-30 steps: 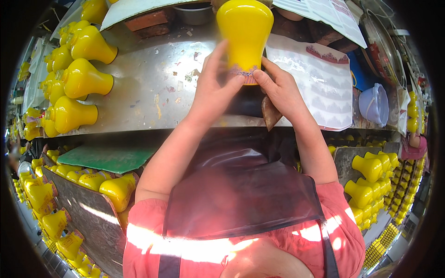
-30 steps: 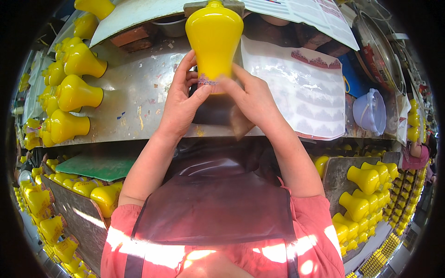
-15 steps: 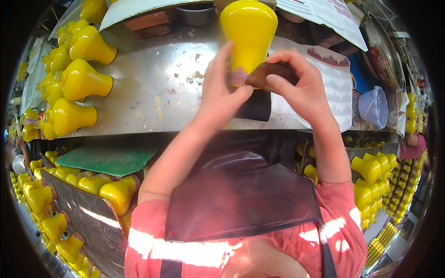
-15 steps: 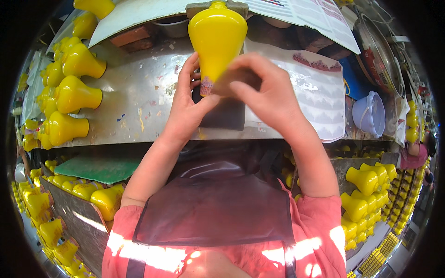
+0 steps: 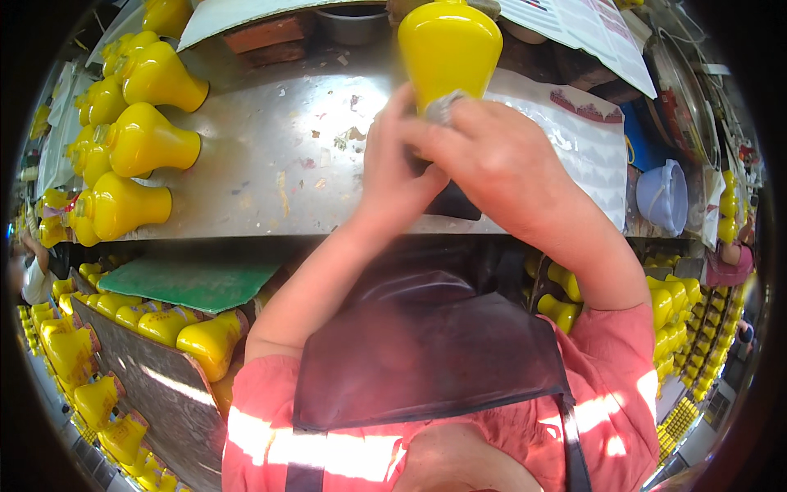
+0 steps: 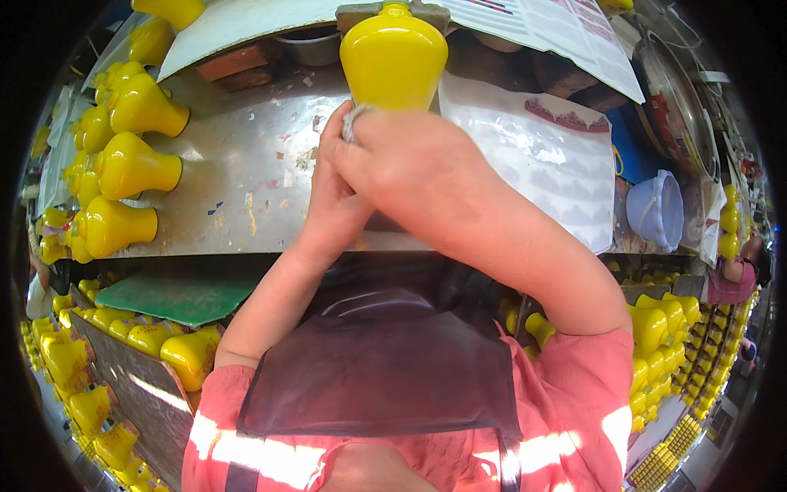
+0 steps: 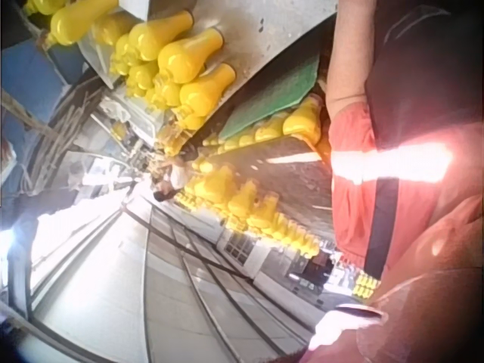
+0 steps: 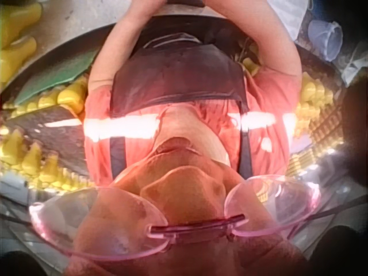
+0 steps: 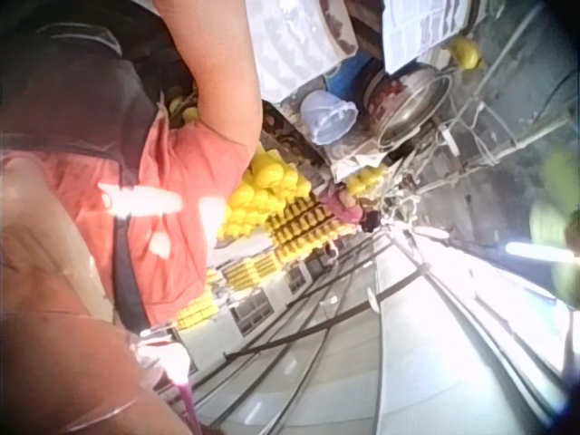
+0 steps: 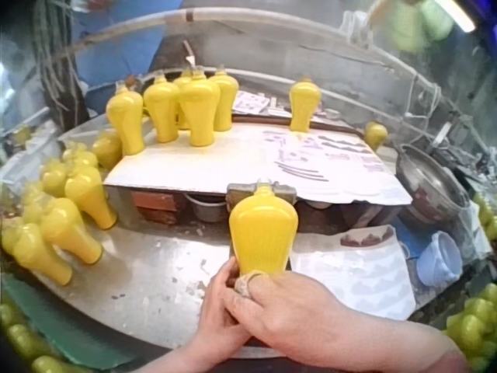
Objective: The person applies small decorative stickers to the surface of yellow ceramic vases. They pick up each vase, place stickers on the body, smooth them down, and set the vase aside. The process is repeated for several vases in a row.
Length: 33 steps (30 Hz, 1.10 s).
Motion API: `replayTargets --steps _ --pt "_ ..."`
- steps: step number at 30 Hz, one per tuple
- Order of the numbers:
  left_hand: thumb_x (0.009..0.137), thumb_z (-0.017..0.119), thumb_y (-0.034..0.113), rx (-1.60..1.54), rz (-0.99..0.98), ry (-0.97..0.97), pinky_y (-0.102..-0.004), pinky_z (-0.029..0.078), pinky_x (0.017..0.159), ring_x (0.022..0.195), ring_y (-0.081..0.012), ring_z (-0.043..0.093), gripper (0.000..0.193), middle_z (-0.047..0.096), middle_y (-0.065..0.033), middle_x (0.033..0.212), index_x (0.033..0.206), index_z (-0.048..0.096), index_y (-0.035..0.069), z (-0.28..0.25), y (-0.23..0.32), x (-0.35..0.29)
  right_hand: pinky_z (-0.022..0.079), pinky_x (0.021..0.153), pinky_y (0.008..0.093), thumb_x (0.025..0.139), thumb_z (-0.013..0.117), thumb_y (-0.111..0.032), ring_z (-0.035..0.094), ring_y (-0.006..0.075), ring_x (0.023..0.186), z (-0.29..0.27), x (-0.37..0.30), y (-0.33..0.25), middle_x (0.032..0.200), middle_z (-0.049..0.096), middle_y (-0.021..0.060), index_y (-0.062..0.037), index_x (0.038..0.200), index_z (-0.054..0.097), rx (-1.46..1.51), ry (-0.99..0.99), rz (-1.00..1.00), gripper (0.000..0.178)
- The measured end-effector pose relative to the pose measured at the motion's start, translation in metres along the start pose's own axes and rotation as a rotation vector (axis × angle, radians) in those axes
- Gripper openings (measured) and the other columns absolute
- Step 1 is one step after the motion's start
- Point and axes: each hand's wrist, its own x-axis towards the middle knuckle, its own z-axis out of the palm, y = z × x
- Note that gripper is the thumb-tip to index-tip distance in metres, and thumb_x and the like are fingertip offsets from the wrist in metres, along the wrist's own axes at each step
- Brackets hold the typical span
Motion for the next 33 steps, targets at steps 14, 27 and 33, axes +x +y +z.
replayTargets --steps 14,27,33 --pt "0.073 0.082 0.012 0.042 -0.051 -0.016 -0.0447 0.049 0.104 0.119 -0.0321 0.058 0.088 0.054 -0.0159 0.135 0.151 0.040 0.005 -0.003 0.003 -0.001 0.053 0.060 0.0397 0.084 0.079 -0.012 0.064 0.0286 0.067 -0.007 -0.016 0.009 0.080 0.058 0.0082 -0.0130 0.117 0.068 -0.143 0.120 0.238 0.035" --pt "0.077 0.080 0.015 0.014 -0.079 -0.065 -0.0445 0.045 0.110 0.130 -0.0344 0.054 0.088 0.050 -0.0181 0.144 0.153 0.036 0.004 -0.009 0.000 0.003 0.057 0.064 0.0380 0.091 0.075 -0.020 0.075 0.0294 0.073 0.011 -0.057 -0.012 0.083 0.074 0.0124 -0.0120 0.114 0.065 0.166 0.132 0.834 0.027" --pt "0.083 0.075 0.021 -0.052 -0.107 -0.092 -0.0412 0.039 0.110 0.119 -0.0220 0.051 0.089 0.046 -0.0135 0.147 0.158 0.031 0.007 -0.009 0.002 0.003 0.054 0.062 0.0397 0.093 0.070 -0.024 0.072 0.0333 0.067 0.022 -0.070 -0.017 0.076 0.072 0.0145 -0.0101 0.113 0.065 0.468 0.146 0.866 0.024"
